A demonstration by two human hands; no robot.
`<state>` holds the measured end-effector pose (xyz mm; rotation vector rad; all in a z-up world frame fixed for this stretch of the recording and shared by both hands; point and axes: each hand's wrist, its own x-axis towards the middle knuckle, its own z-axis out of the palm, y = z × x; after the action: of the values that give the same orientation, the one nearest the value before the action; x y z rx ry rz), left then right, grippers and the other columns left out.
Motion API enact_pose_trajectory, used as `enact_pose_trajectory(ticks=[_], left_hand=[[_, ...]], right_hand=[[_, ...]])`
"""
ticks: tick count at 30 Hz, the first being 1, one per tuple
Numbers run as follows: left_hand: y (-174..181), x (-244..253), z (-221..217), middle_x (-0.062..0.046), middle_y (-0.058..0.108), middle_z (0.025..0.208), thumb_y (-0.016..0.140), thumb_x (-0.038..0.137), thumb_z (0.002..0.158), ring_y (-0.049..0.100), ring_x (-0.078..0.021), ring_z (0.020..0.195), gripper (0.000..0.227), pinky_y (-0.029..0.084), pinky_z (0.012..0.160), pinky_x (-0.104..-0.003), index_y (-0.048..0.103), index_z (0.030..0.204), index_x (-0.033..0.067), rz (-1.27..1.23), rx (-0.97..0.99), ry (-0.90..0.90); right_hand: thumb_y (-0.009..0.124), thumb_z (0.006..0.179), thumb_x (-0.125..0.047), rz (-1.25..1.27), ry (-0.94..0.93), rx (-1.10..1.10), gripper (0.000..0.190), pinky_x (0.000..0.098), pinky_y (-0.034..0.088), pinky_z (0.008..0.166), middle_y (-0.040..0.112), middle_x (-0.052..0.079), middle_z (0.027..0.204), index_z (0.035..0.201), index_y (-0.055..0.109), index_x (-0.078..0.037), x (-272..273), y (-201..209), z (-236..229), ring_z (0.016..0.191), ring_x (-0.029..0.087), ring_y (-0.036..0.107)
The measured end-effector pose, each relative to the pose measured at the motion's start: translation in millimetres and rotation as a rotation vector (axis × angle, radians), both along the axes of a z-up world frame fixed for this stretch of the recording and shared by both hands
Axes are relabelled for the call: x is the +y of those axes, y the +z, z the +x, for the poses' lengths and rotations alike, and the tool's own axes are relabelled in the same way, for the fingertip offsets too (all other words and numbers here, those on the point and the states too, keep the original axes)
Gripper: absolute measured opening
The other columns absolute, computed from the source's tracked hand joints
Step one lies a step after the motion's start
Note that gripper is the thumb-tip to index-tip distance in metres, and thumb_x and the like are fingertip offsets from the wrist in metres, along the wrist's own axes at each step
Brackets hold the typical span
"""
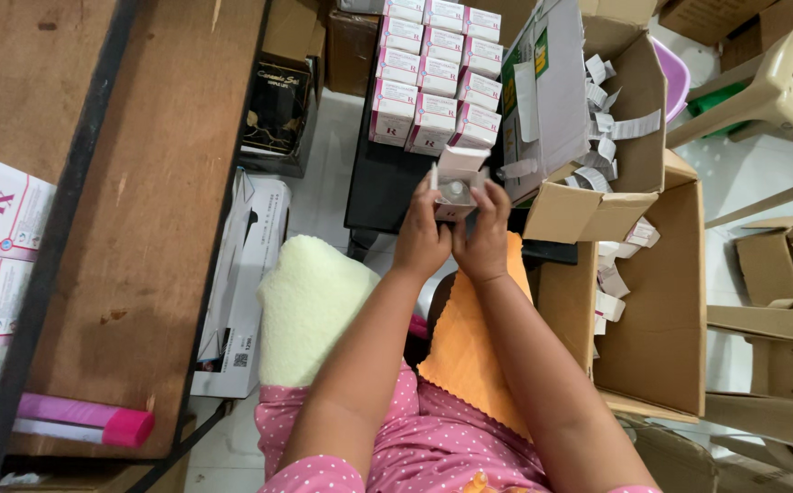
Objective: The person sits on the floor and packs small plastic bottles into white cardboard boxes. They pick up bottles from a large cardboard box, open the boxes, insert the bottles, and close the flaps. The person also stacks the packed boxes on a nearby shelf.
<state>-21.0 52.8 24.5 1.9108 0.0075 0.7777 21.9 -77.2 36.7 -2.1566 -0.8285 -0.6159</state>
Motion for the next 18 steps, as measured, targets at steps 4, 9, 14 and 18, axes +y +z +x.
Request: enact_pose_trajectory(ticks=[4, 9, 14, 18], left_hand=[[3.2, -0.2, -2.6, -0.021, 0.050, 0.151, 0.061, -0.005, 0.085, 0.051, -0.0426, 0.140, 0.073, 0.046, 0.116, -0.046, 0.030, 0.151, 0.0056, -0.175, -0.003, -0.088], [3.9, 2.2, -3.7, -0.015, 0.056, 0.146, 0.058, -0.006, 0.083, 0.050, -0.0425, 0.138, 0.062, 0.041, 0.117, -0.049, 0.045, 0.142, 0.0064, 0.109, 0.100, -0.094], [-2.1, -1.6, -1.7, -0.014, 0.052, 0.152, 0.056, -0.008, 0.082, 0.048, -0.0427, 0.138, 0.058, 0.041, 0.118, -0.048, 0.047, 0.137, 0.0064, 0.211, 0.072, -0.105], [-2.1, -1.4, 0.2, -0.013, 0.052, 0.152, 0.056, -0.009, 0.080, 0.048, -0.0421, 0.139, 0.059, 0.041, 0.119, -0.048, 0.047, 0.136, 0.0077, 0.182, 0.071, -0.079]], right_hand=[[0.066, 0.085, 0.007, -0.098, 0.013, -0.049, 0.060, 0.0531, 0.042, 0.117, 0.055, 0.017, 0.140, 0.140, 0.046, -0.007, 0.6, -6.1, 2.2, 0.130, 0.039, 0.055], [0.056, 0.091, 0.011, 0.154, 0.002, 0.157, 0.071, 0.0415, 0.053, 0.109, 0.045, 0.018, 0.144, 0.156, 0.033, -0.007, -3.5, -12.1, 3.8, 0.126, 0.034, 0.066], [0.057, 0.085, 0.008, 0.125, -0.057, 0.083, 0.092, 0.0382, 0.056, 0.092, 0.040, 0.024, 0.150, 0.164, 0.013, -0.006, 1.8, -1.7, 13.5, 0.106, 0.029, 0.069], [0.060, 0.079, 0.002, 0.042, -0.109, 0.145, 0.092, 0.0380, 0.057, 0.084, 0.047, 0.024, 0.148, 0.161, 0.020, -0.006, 10.3, 13.8, 32.6, 0.090, 0.026, 0.068]])
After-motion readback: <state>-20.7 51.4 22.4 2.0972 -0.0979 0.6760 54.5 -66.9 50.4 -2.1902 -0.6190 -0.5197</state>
